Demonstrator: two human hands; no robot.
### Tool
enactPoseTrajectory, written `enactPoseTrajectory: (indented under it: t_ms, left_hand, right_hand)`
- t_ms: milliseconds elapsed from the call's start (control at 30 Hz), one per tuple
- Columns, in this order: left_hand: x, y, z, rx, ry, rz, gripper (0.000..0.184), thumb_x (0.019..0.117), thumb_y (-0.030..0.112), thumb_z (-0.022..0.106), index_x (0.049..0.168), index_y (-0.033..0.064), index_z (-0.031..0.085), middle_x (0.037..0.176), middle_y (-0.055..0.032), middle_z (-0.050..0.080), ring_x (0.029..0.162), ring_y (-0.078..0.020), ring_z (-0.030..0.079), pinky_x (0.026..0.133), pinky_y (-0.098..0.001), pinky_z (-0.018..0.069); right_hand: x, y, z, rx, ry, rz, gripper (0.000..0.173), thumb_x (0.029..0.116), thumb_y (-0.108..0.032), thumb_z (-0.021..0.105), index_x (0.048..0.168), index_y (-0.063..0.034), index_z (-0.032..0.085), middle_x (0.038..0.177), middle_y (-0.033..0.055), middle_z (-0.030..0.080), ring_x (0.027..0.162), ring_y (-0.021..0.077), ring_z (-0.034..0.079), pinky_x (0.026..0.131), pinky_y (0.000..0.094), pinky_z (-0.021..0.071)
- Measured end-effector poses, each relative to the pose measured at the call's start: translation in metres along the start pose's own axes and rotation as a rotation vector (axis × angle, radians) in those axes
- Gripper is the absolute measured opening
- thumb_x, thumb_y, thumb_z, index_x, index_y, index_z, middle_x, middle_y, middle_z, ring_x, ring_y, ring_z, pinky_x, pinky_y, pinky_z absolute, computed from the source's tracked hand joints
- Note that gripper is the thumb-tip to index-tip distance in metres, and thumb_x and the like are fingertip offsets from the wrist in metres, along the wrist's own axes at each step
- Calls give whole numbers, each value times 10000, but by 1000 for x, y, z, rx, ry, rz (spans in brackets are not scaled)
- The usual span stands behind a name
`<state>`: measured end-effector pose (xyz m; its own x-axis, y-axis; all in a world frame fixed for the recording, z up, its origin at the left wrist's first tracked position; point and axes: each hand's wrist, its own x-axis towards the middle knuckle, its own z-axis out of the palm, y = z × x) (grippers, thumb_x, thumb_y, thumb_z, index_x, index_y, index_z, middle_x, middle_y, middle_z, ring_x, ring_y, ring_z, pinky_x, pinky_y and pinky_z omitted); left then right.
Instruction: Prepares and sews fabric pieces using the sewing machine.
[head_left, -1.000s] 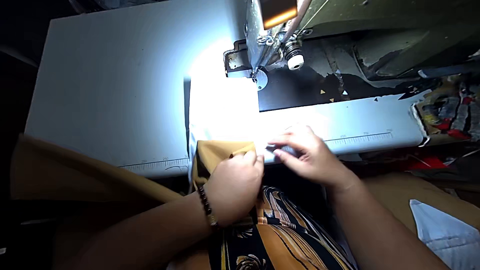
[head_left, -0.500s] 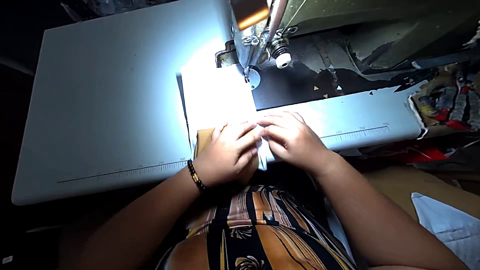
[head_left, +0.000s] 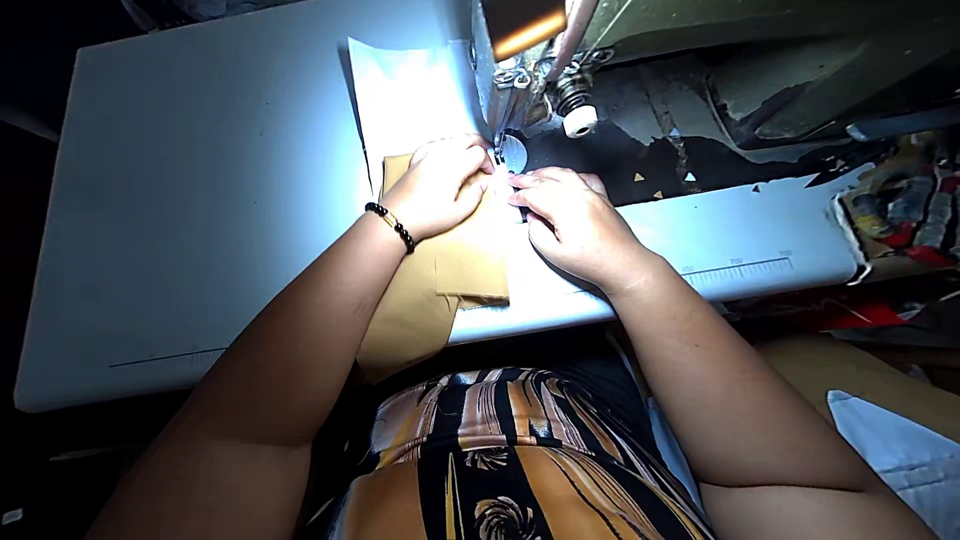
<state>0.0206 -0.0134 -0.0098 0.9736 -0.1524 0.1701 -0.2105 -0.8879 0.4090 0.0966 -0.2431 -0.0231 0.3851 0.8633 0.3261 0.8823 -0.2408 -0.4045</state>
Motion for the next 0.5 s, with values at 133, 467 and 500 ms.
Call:
enactPoseTrajectory:
  t_ms: [133, 467, 500]
  left_hand:
    - [8, -6, -5, 25, -2, -14, 361, 1020, 276, 451, 1206, 65, 678, 1388, -130, 602, 1382, -271, 499, 1163, -533, 316]
    - [3, -18, -2, -170, 152, 97, 255, 920, -26, 487, 889, -6, 740, 1293, -192, 667, 1286, -299, 592, 1093, -424, 445]
    - [4, -19, -2, -187, 156, 101, 239, 912, -40, 495, 876, -31, 731, 1280, -207, 671, 1284, -309, 595, 1087, -406, 451]
  right_hand:
    - [-4, 2, 0, 16, 5, -3, 375, 988, -115, 441, 1211, -99, 743, 1381, 53, 669, 1374, 277, 542, 1111, 536, 382]
    - [-7, 4, 1, 89, 45, 0, 311, 988, -134, 495, 1120, -80, 771, 1303, 70, 711, 1354, 274, 563, 1135, 517, 382]
    - [-9, 1, -4, 64, -36, 15, 343, 1001, -161, 478, 1189, -79, 754, 1362, 77, 678, 1386, 288, 533, 1151, 531, 365]
